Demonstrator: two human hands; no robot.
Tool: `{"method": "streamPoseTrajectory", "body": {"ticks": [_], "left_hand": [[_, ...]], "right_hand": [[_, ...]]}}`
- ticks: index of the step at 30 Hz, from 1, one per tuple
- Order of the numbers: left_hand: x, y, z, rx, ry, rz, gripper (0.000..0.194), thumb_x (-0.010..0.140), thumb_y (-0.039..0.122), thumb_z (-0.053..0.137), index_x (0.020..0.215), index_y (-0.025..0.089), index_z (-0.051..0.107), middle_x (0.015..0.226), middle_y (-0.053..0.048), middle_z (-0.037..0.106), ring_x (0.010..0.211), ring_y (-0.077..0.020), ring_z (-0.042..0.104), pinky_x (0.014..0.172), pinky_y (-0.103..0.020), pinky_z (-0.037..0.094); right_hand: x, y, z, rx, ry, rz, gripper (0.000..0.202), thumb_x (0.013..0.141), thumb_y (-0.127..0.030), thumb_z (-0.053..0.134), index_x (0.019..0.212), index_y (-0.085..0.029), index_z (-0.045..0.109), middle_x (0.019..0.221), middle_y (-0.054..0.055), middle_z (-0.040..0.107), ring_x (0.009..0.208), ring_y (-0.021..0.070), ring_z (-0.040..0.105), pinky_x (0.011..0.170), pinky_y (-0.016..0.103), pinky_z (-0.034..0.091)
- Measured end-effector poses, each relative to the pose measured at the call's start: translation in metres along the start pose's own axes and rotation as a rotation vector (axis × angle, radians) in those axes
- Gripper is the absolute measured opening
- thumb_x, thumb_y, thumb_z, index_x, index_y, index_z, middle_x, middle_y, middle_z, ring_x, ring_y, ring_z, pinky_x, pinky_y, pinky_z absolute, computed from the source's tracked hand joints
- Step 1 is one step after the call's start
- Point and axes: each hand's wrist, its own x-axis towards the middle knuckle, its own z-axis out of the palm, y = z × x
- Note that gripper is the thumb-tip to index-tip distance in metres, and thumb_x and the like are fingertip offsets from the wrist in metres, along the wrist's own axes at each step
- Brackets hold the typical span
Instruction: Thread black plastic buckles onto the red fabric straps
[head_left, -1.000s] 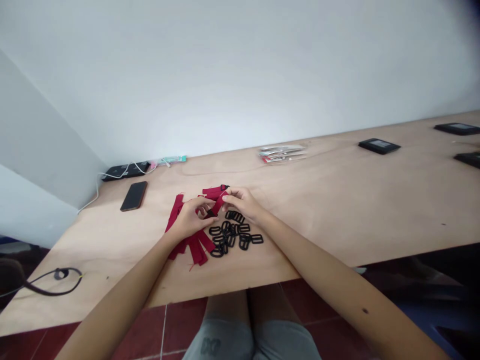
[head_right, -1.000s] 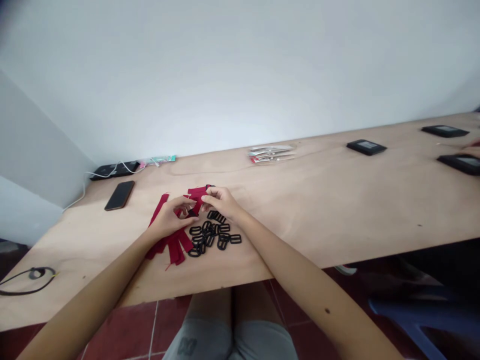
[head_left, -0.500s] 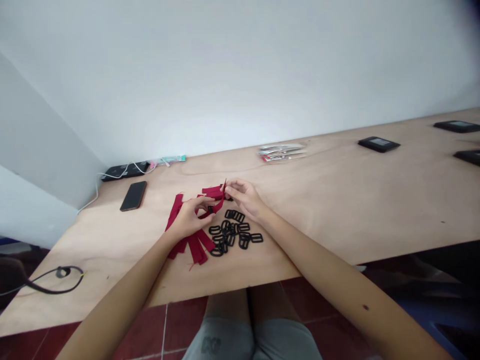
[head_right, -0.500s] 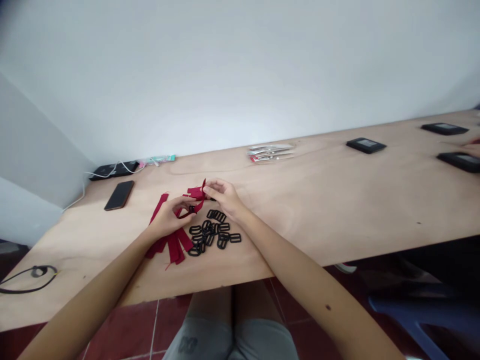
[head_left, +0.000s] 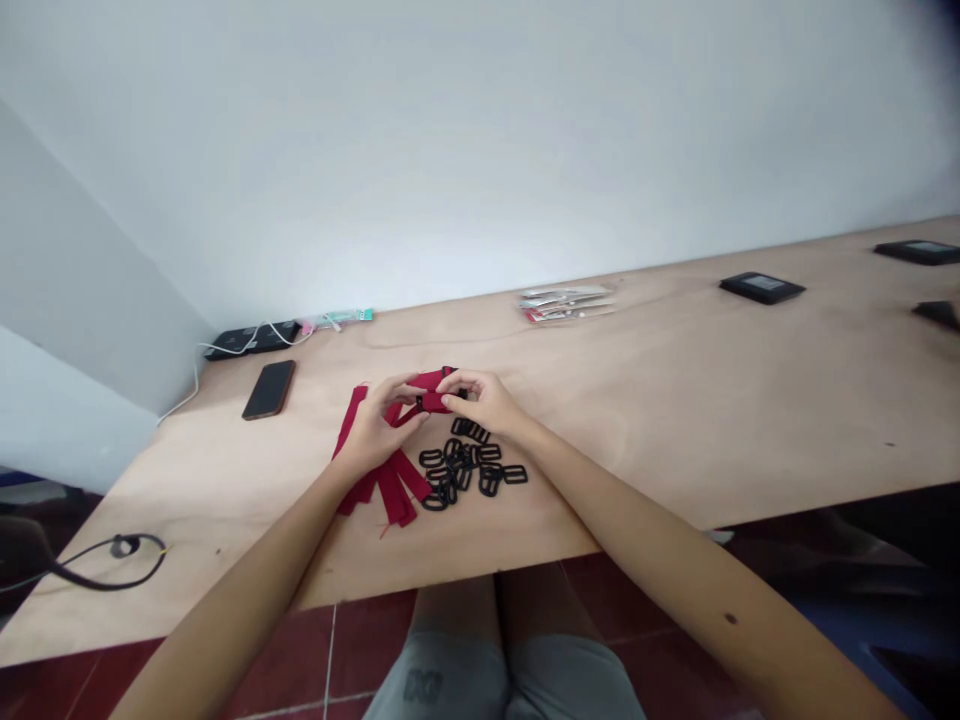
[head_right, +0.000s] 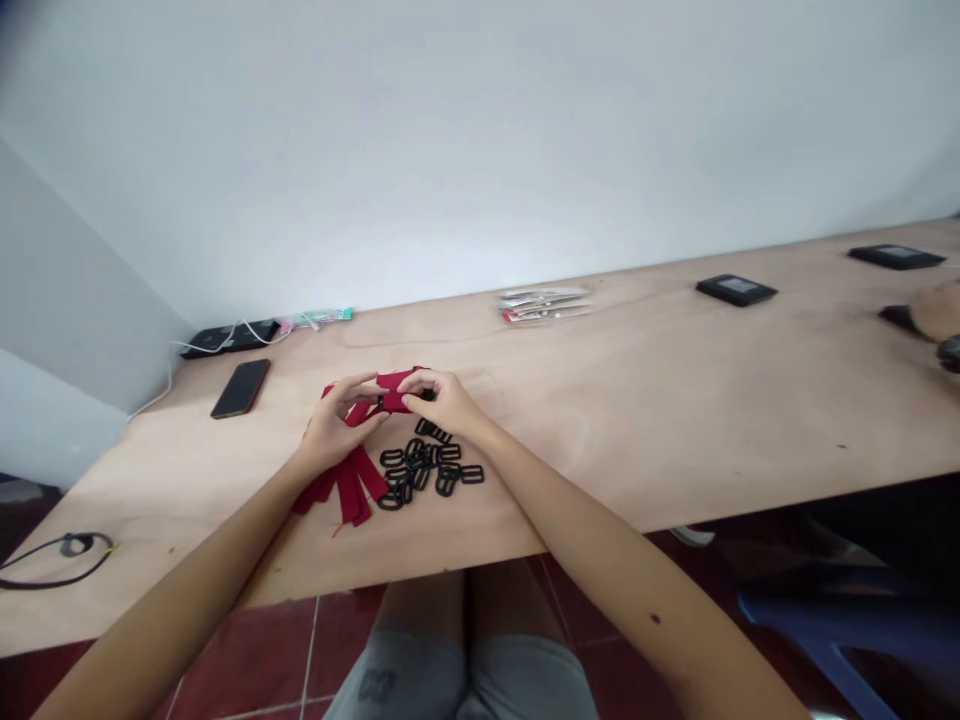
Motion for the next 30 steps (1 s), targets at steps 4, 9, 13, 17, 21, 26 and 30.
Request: {"method": "streamPoseTrajectory", "body": {"ticks": [4, 9, 13, 17, 21, 26, 30], "left_hand": [[-0.001, -0.005, 0.002, -0.063, -0.015, 0.022, 0.074, 0.097, 0.033, 0.076, 0.162, 0.024, 0.041, 0.128, -0.013, 0.077, 0.122, -0.0255, 0.074, 0.110, -0.045, 0.059], [-0.003, -0.007, 0.003, -0.012, -0.026, 0.089, 0.078, 0.096, 0.029, 0.078, 0.165, 0.027, 0.041, 0.129, -0.012, 0.078, 0.124, -0.0268, 0.075, 0.112, -0.048, 0.058], [-0.005, -0.003, 0.003, 0.148, -0.025, 0.155, 0.080, 0.094, 0.027, 0.079, 0.165, 0.031, 0.042, 0.126, -0.008, 0.081, 0.124, -0.0278, 0.075, 0.116, -0.052, 0.056], [-0.004, -0.001, -0.001, 0.186, 0.025, 0.177, 0.075, 0.095, 0.028, 0.079, 0.163, 0.030, 0.046, 0.129, -0.008, 0.080, 0.122, -0.0273, 0.076, 0.112, -0.049, 0.059], [-0.003, 0.001, -0.002, 0.219, 0.071, 0.207, 0.072, 0.095, 0.026, 0.078, 0.160, 0.026, 0.049, 0.129, -0.010, 0.079, 0.122, -0.0267, 0.076, 0.108, -0.045, 0.061], [-0.005, 0.007, 0.001, 0.257, 0.041, 0.227, 0.061, 0.096, 0.025, 0.077, 0.153, 0.025, 0.055, 0.130, -0.009, 0.079, 0.121, -0.0259, 0.076, 0.108, -0.044, 0.061], [-0.007, 0.009, 0.003, 0.320, 0.042, 0.323, 0.049, 0.100, 0.028, 0.074, 0.147, 0.025, 0.061, 0.127, -0.009, 0.080, 0.118, -0.0251, 0.078, 0.106, -0.042, 0.062]], "right_hand": [[0.000, 0.005, -0.001, -0.050, 0.001, -0.016, 0.015, 0.083, -0.027, 0.073, 0.094, -0.018, 0.079, 0.095, 0.006, 0.079, 0.092, 0.0221, 0.072, 0.089, 0.036, 0.055], [-0.001, 0.014, -0.001, -0.084, -0.006, -0.010, 0.018, 0.082, -0.025, 0.073, 0.096, -0.016, 0.082, 0.094, 0.007, 0.081, 0.088, 0.0218, 0.073, 0.083, 0.034, 0.055], [-0.003, 0.012, -0.001, -0.087, -0.043, 0.021, 0.020, 0.084, -0.031, 0.078, 0.098, -0.017, 0.083, 0.094, 0.008, 0.082, 0.086, 0.0232, 0.074, 0.080, 0.035, 0.056], [-0.003, 0.003, -0.001, -0.013, -0.107, 0.023, 0.024, 0.094, -0.035, 0.072, 0.109, -0.021, 0.084, 0.111, 0.009, 0.083, 0.106, 0.0257, 0.075, 0.096, 0.039, 0.057], [-0.004, -0.001, 0.000, 0.154, -0.109, 0.028, 0.027, 0.092, -0.028, 0.072, 0.117, -0.022, 0.080, 0.125, 0.008, 0.078, 0.118, 0.0245, 0.072, 0.105, 0.040, 0.056], [-0.005, 0.001, 0.004, 0.334, -0.076, 0.103, 0.030, 0.083, -0.028, 0.087, 0.110, -0.022, 0.075, 0.115, 0.005, 0.074, 0.105, 0.0201, 0.073, 0.098, 0.035, 0.058], [-0.005, 0.000, 0.006, 0.353, -0.099, 0.121, 0.038, 0.078, -0.032, 0.093, 0.109, -0.022, 0.074, 0.107, 0.003, 0.071, 0.101, 0.0189, 0.070, 0.092, 0.032, 0.059]]}}
